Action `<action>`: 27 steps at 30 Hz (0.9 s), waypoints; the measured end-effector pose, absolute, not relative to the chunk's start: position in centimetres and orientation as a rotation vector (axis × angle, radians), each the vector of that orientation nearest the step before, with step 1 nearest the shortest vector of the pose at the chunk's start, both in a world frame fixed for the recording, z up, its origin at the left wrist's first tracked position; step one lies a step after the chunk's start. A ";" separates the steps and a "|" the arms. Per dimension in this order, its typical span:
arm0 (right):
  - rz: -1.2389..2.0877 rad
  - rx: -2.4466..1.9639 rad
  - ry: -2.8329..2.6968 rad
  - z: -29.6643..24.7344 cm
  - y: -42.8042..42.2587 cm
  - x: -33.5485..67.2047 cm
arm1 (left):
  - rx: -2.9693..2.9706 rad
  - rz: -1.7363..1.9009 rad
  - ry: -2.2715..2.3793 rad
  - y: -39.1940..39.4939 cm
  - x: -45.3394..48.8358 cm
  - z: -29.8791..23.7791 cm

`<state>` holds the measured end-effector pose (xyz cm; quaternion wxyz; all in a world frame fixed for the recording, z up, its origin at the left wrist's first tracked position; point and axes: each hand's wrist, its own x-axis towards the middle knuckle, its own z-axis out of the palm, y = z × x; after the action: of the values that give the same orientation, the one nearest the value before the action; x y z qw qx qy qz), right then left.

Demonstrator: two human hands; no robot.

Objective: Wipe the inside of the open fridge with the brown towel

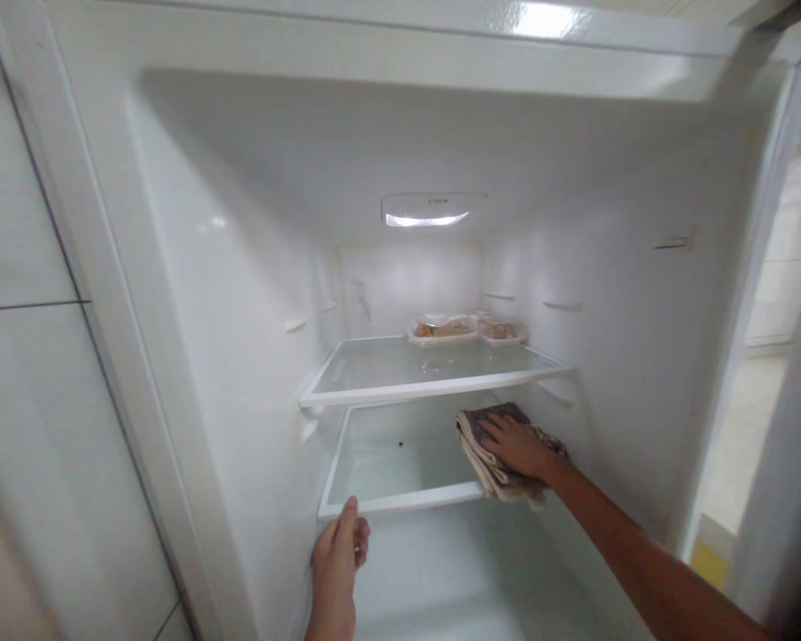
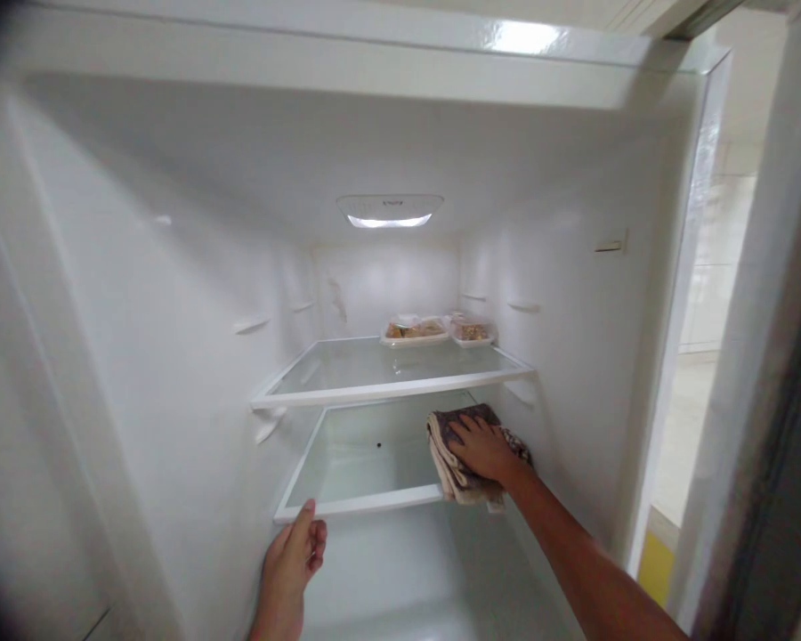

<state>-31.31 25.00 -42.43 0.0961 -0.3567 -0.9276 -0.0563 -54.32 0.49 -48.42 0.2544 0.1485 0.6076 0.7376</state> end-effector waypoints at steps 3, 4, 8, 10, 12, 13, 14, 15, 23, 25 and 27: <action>-0.063 -1.113 -2.767 -41.7 27.3 -33.9 | 0.392 2.058 1.660 0.9 -54.1 -49.0; -0.033 -1.142 -2.750 -41.4 27.9 -35.2 | 0.380 2.080 1.666 1.1 -54.0 -49.2; 0.130 -1.158 -2.740 -40.8 27.8 -42.2 | 0.339 2.133 1.688 1.6 -54.0 -49.9; 0.213 -1.056 -2.782 -40.5 26.0 -46.4 | 0.329 2.146 1.672 1.8 -54.0 -50.2; 0.288 -0.903 -2.838 -40.2 23.4 -50.5 | 0.288 2.157 1.634 2.0 -54.1 -50.6; 0.321 -0.825 -2.864 -40.1 22.1 -52.2 | 0.268 2.164 1.614 2.1 -54.1 -50.8; 0.353 -0.756 -2.884 -39.9 20.8 -53.7 | 0.253 2.169 1.599 2.1 -54.2 -51.0; 0.377 -0.715 -2.889 -39.8 19.7 -54.8 | 0.246 2.172 1.589 2.2 -54.2 -51.2; 0.423 -0.592 -2.921 -39.4 18.4 -52.9 | 0.257 2.135 1.631 1.1 -54.5 -50.1; 0.400 -0.585 -2.911 -39.6 18.5 -51.0 | 0.287 2.130 1.623 0.7 -54.1 -49.4; 0.365 -0.595 -2.900 -39.9 18.6 -49.0 | 0.284 2.124 1.616 0.5 -53.7 -48.8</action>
<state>-48.99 18.57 -39.87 0.0795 -0.1988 -0.9691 0.1222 -53.73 0.46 -48.77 0.2268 0.1031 0.5862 0.7709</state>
